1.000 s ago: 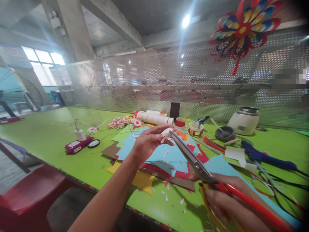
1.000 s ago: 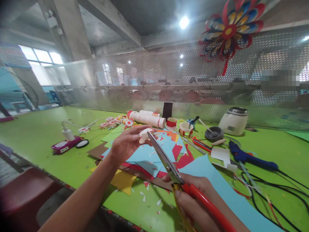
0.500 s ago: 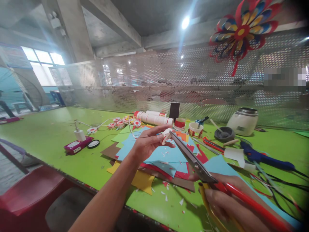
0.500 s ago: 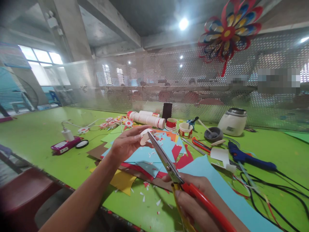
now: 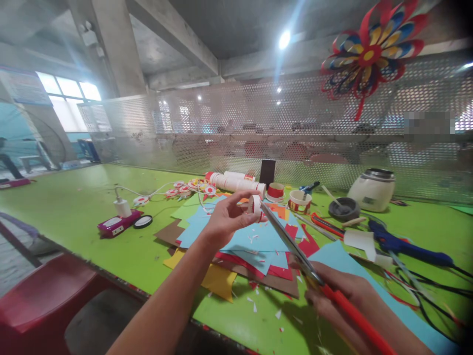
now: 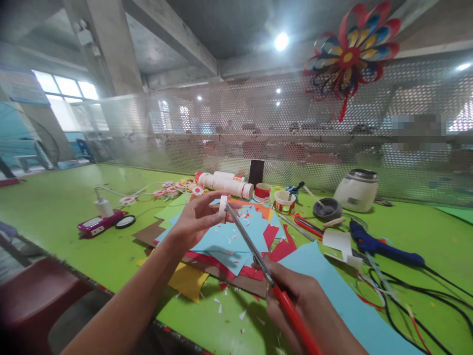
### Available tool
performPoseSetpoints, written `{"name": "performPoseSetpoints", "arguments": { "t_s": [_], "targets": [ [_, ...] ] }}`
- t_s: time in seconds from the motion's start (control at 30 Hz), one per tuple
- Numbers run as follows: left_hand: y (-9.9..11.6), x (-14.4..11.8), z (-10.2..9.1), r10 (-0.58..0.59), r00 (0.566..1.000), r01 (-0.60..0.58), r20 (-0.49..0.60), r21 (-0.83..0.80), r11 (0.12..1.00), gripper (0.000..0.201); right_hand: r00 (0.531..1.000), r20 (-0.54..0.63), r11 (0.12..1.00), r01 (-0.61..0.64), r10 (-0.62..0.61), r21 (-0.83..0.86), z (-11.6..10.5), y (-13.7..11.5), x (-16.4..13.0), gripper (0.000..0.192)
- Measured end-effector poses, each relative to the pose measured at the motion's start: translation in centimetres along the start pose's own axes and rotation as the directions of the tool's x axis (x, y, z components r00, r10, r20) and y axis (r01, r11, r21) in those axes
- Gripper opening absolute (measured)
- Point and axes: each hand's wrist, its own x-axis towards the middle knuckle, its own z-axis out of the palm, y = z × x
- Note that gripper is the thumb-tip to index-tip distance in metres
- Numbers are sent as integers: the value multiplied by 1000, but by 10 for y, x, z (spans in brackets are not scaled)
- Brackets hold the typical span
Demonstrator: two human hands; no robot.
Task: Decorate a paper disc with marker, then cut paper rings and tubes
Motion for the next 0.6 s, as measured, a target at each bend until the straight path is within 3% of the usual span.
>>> {"name": "performPoseSetpoints", "arguments": {
  "t_s": [0.17,0.33,0.6],
  "targets": [
    [-5,1,-1,57,998,-58,5,87,994,45,998,-61,996,12,-17,-89,1,-1,0,25],
    [-6,0,-1,70,997,-72,19,126,989,56,992,-123,995,-24,12,-96,-1,-8,-2,35],
    [-3,-2,1,60,997,-67,39,202,977,53,993,-92,974,46,-68,-223,-5,2,-1,38]
  ]
}}
